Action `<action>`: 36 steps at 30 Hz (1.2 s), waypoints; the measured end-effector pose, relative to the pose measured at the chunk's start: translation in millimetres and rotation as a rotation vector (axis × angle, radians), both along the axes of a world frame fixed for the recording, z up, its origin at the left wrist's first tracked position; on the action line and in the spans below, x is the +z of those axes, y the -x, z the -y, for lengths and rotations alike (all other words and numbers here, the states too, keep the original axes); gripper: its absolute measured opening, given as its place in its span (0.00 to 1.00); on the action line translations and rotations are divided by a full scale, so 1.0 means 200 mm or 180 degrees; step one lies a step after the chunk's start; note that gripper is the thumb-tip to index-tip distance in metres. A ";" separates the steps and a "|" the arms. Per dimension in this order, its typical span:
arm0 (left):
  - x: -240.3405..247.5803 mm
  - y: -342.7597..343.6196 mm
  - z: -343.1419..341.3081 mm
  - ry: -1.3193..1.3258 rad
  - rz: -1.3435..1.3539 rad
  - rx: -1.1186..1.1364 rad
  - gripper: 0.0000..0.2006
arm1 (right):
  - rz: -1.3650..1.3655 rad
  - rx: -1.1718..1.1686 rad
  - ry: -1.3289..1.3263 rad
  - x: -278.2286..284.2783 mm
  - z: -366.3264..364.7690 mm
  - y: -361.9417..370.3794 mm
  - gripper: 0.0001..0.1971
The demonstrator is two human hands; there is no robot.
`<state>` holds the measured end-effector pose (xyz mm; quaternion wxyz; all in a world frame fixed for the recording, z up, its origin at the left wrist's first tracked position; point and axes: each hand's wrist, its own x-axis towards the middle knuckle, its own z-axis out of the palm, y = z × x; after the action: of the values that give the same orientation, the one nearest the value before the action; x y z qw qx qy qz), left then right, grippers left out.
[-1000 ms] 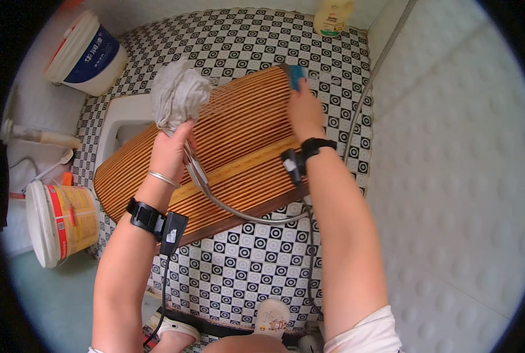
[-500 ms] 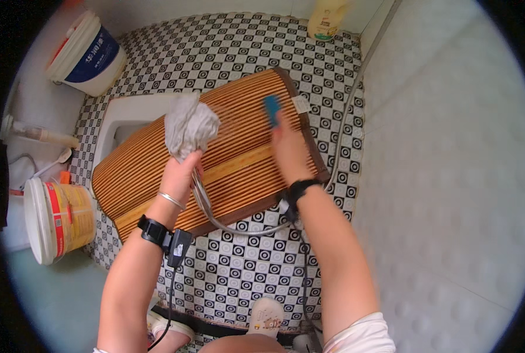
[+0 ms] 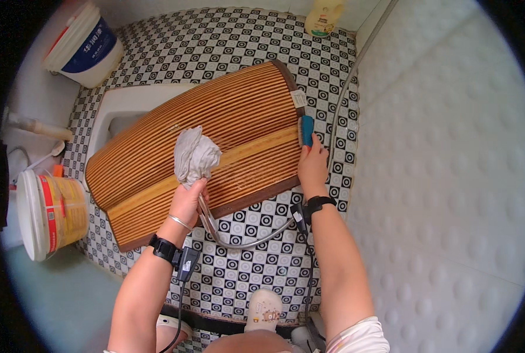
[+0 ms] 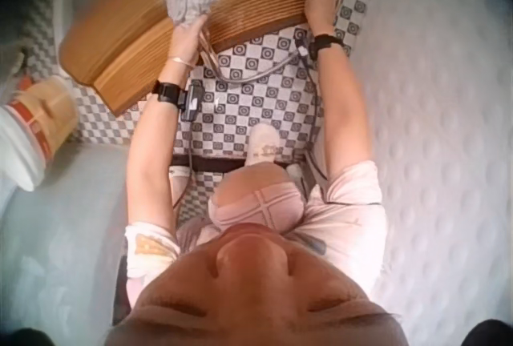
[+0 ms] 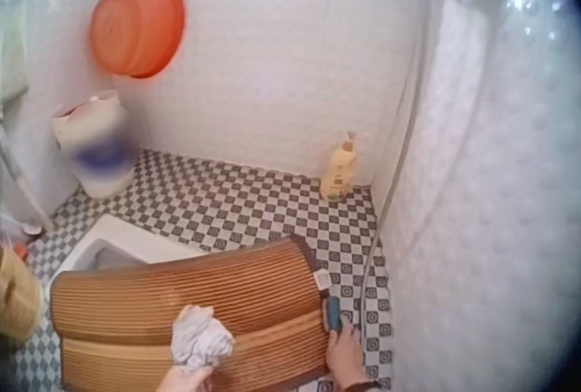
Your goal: The person scrubs a bamboo mat using a blue brush and rinses it with water from a handheld nozzle.
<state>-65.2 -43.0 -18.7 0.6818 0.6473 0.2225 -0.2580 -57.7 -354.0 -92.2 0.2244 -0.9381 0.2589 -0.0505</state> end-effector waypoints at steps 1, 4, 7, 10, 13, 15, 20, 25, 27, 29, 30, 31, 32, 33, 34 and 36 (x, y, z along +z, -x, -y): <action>-0.02 0.03 -0.01 0.0016 0.0059 0.0006 0.15 | -0.0093 -0.0073 -0.0180 0.03 -0.01 0.01 0.24; -0.05 0.11 0.00 0.0071 0.0125 -0.0056 0.13 | 0.0403 0.0310 0.0160 -0.03 0.00 0.16 0.23; -0.04 0.21 -0.04 0.0105 -0.0126 -0.0090 0.11 | 0.0236 0.0182 0.0124 0.03 -0.11 0.38 0.20; -0.05 0.28 -0.03 0.0156 -0.0107 -0.0174 0.10 | 0.0438 -0.0133 -0.0095 0.06 -0.24 0.53 0.20; 0.01 0.32 0.06 0.0282 -0.0191 -0.0047 0.10 | 0.0013 0.0899 -0.0714 0.08 -0.48 0.68 0.20; 0.00 0.35 0.09 0.0375 -0.0138 0.0056 0.09 | -0.0206 0.1509 -0.0730 0.08 -0.50 0.72 0.19; -0.01 0.38 0.10 0.0253 0.0076 0.0032 0.07 | 0.0492 0.0494 -0.0376 0.03 -0.08 0.58 0.17; 0.00 0.35 0.17 0.0263 0.0093 -0.0102 0.09 | -0.0046 0.0264 -0.0424 0.13 -0.19 0.54 0.18; 0.07 0.31 0.23 0.0336 0.0027 -0.0207 0.09 | -0.0443 0.1007 -0.0450 0.13 -0.31 0.62 0.19; 0.09 0.26 0.29 0.0421 0.0376 -0.0304 0.08 | -0.0170 0.1317 -0.0520 0.10 -0.27 0.63 0.20; 0.09 0.24 0.31 0.0461 0.0535 -0.0353 0.08 | -0.0252 0.0928 -0.0619 0.11 -0.21 0.59 0.19; 0.11 0.21 0.33 0.0393 0.0658 -0.0466 0.07 | -0.0037 0.0603 -0.0527 0.08 -0.10 0.54 0.19; 0.11 0.18 0.35 0.0352 0.0762 -0.0490 0.08 | 0.0184 0.0268 -0.0411 0.07 -0.01 0.50 0.19; 0.11 0.15 0.37 0.0316 0.0871 -0.0502 0.10 | 0.0194 0.0081 -0.0334 0.08 0.02 0.45 0.18; 0.12 0.13 0.39 0.0282 0.0982 -0.0512 0.12 | 0.0205 -0.0106 -0.0255 0.09 0.04 0.41 0.18; 0.15 0.07 0.39 0.0365 0.0748 -0.0562 0.11 | -0.0054 -0.0191 -0.0029 0.12 -0.03 0.36 0.17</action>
<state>-79.5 -121.2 11.1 0.7137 0.6502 0.0684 -0.2516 -129.5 -347.6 -68.2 0.2249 -0.9293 0.2891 -0.0481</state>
